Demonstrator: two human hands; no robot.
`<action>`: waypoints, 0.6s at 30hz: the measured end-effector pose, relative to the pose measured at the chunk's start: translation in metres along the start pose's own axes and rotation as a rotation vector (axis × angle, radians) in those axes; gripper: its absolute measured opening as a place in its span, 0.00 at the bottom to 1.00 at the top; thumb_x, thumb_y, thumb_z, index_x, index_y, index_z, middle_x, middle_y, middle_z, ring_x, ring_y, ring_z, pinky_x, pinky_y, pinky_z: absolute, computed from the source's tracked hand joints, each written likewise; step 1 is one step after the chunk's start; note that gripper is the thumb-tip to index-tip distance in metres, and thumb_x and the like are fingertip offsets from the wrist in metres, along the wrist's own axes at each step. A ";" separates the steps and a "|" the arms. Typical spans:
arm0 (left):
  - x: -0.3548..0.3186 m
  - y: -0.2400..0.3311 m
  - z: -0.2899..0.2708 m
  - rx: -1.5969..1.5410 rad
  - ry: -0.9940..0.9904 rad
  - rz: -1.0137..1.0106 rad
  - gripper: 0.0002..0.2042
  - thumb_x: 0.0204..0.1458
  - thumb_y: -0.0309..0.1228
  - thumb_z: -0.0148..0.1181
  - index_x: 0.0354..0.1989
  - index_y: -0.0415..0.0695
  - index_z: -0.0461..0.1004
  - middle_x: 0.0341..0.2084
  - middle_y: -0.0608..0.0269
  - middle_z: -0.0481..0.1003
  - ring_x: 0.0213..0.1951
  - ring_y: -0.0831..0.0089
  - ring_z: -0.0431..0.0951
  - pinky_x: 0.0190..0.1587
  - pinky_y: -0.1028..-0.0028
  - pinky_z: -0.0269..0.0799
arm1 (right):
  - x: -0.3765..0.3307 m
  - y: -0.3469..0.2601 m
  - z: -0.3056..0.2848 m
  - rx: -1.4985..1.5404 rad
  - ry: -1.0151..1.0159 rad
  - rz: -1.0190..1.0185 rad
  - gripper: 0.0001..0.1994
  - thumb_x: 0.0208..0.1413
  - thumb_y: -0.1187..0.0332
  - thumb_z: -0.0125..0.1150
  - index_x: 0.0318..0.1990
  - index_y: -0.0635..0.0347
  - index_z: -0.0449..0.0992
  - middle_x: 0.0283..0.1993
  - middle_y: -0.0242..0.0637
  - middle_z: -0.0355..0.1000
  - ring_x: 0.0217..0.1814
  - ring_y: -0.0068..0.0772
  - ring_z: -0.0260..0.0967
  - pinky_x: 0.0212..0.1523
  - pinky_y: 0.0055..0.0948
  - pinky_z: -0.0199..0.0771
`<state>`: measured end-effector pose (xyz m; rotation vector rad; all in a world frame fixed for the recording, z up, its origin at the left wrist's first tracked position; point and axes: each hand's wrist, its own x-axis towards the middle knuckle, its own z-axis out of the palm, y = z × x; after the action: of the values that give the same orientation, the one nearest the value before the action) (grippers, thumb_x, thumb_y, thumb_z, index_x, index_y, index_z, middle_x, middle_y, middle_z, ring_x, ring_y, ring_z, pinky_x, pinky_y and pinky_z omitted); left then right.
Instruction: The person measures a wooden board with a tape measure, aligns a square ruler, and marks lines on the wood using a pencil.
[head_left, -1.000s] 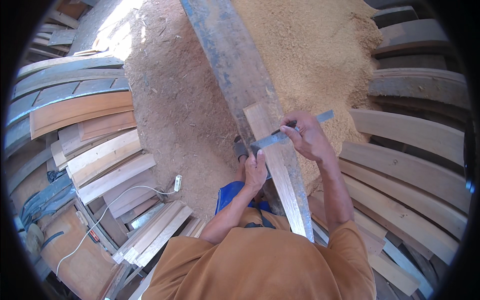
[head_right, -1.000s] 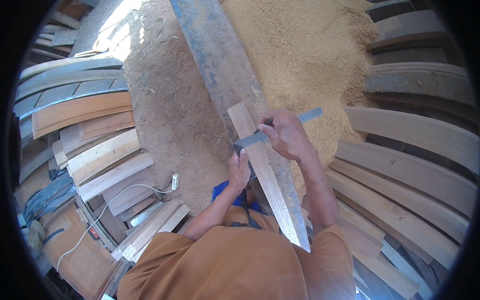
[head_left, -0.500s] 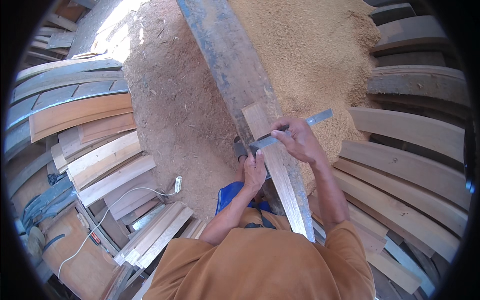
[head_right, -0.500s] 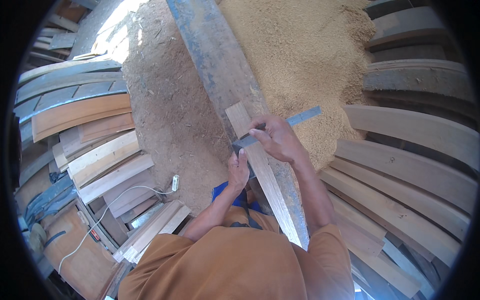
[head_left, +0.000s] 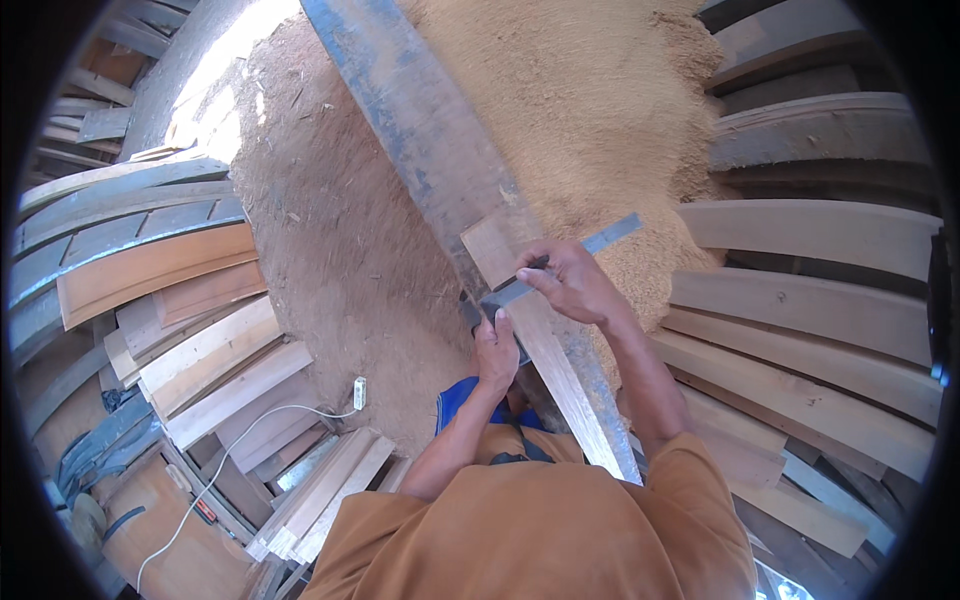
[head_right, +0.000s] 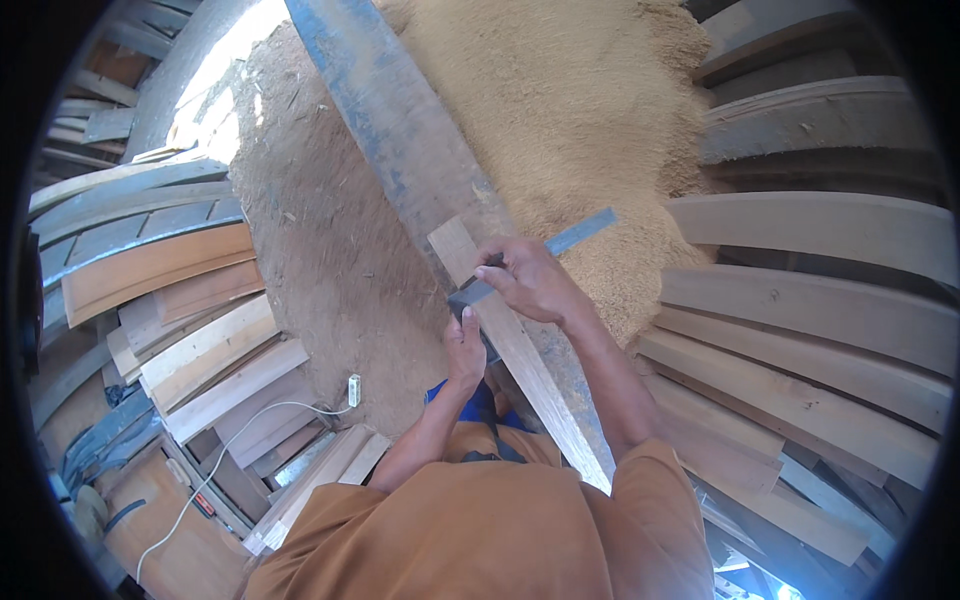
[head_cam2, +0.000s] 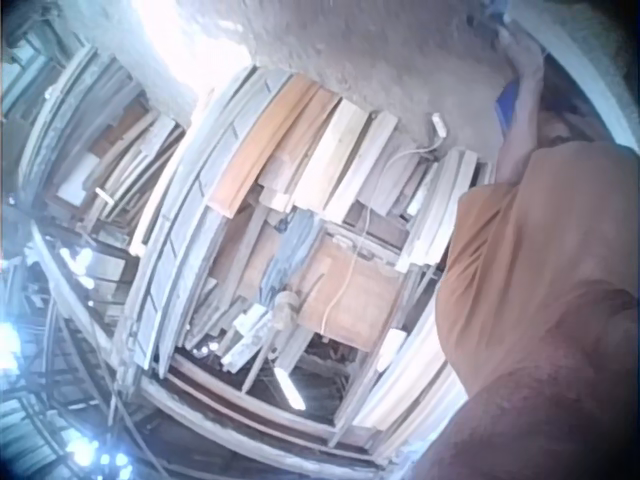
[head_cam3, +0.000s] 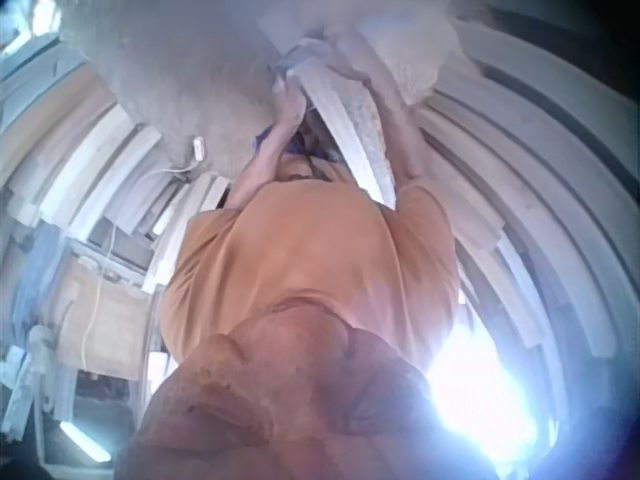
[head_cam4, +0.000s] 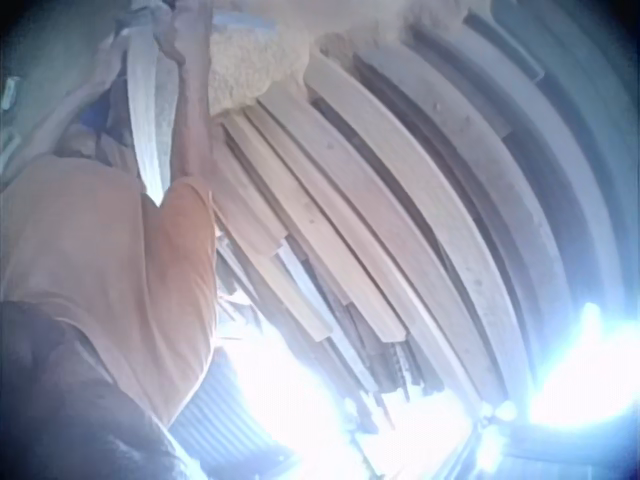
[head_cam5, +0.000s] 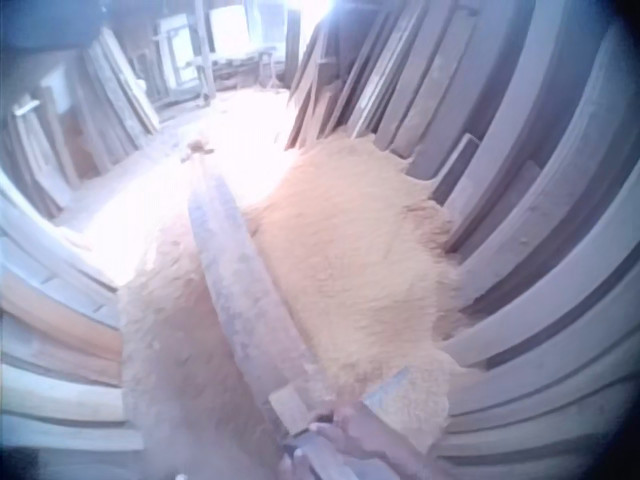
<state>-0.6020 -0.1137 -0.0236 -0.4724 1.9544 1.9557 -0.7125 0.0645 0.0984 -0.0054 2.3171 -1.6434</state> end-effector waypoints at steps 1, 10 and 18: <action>0.001 -0.004 -0.003 0.027 -0.008 -0.002 0.19 0.74 0.41 0.44 0.58 0.38 0.72 0.41 0.69 0.77 0.42 0.81 0.73 0.49 0.74 0.71 | 0.000 -0.006 -0.009 -0.064 0.001 0.040 0.09 0.60 0.67 0.65 0.39 0.65 0.80 0.31 0.39 0.75 0.38 0.32 0.74 0.41 0.33 0.73; 0.004 -0.003 0.000 0.022 -0.001 -0.028 0.18 0.74 0.40 0.44 0.57 0.38 0.73 0.40 0.71 0.76 0.42 0.83 0.72 0.48 0.76 0.71 | 0.004 -0.001 -0.001 -0.023 -0.015 0.030 0.08 0.59 0.68 0.64 0.39 0.64 0.80 0.32 0.40 0.75 0.35 0.31 0.73 0.39 0.34 0.73; 0.005 -0.007 -0.006 0.082 0.009 -0.015 0.17 0.74 0.40 0.45 0.52 0.38 0.75 0.40 0.70 0.77 0.42 0.83 0.73 0.48 0.76 0.71 | -0.002 -0.011 -0.033 -0.492 0.156 -0.028 0.09 0.61 0.67 0.61 0.40 0.64 0.77 0.34 0.46 0.75 0.38 0.46 0.73 0.43 0.39 0.72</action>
<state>-0.6032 -0.1202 -0.0318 -0.4740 2.0220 1.8585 -0.7207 0.0918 0.1187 -0.0160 2.7926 -1.0770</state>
